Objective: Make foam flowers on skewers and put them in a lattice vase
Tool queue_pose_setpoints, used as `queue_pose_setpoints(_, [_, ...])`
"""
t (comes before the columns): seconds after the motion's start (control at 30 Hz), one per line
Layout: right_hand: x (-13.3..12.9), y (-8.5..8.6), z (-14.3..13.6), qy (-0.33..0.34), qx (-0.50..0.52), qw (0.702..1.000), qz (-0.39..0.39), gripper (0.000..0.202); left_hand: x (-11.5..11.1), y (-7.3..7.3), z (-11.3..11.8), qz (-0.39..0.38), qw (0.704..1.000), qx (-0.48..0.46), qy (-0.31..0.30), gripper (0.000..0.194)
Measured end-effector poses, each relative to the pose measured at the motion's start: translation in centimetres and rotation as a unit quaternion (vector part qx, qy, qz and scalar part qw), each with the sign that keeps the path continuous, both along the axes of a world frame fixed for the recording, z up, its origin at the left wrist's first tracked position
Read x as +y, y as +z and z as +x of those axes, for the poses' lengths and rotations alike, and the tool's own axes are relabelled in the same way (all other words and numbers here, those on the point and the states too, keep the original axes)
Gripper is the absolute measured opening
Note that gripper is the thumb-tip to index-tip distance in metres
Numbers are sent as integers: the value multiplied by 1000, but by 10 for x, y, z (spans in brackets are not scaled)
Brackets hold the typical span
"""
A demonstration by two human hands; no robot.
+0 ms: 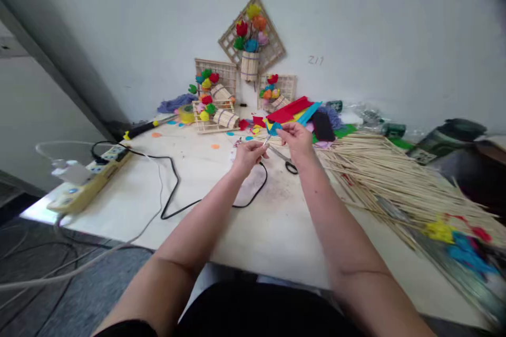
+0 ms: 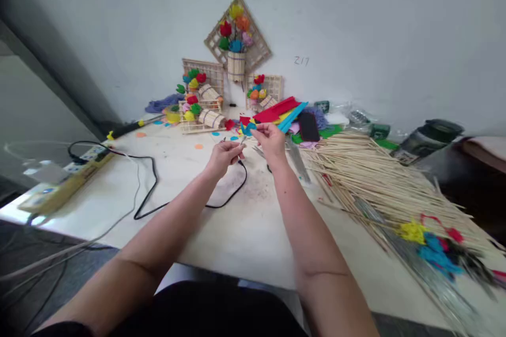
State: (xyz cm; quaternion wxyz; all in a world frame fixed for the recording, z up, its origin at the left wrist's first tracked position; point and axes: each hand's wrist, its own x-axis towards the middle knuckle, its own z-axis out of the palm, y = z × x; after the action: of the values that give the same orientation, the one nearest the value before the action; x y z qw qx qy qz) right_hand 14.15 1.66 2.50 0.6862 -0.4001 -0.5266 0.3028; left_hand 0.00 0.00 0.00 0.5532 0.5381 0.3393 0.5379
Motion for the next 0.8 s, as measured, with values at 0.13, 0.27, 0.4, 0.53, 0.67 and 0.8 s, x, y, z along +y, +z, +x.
queue_pose_setpoints(0.13, [-1,2,4,-18,-28,999,-12,22,0,-2,-1,9,1000,-5,-1,34])
queue_pose_setpoints(0.27, [-4,5,5,-22,-50,998,4,21,-1,-1,-2,8,1000,-14,-2,33])
queue_pose_setpoints(0.4, [-8,6,5,12,-76,995,59,18,-2,1,-3,3,1000,-17,11,31])
queue_pose_setpoints(0.53, [-10,7,4,27,-96,992,71,18,-2,3,-4,5,999,-17,31,30])
queue_pose_setpoints(0.67, [-10,9,4,23,-114,992,57,24,-2,3,-2,10,999,-8,42,29])
queue_pose_setpoints(0.8, [-11,10,3,1,-173,984,37,20,-1,1,-1,10,999,5,50,28])
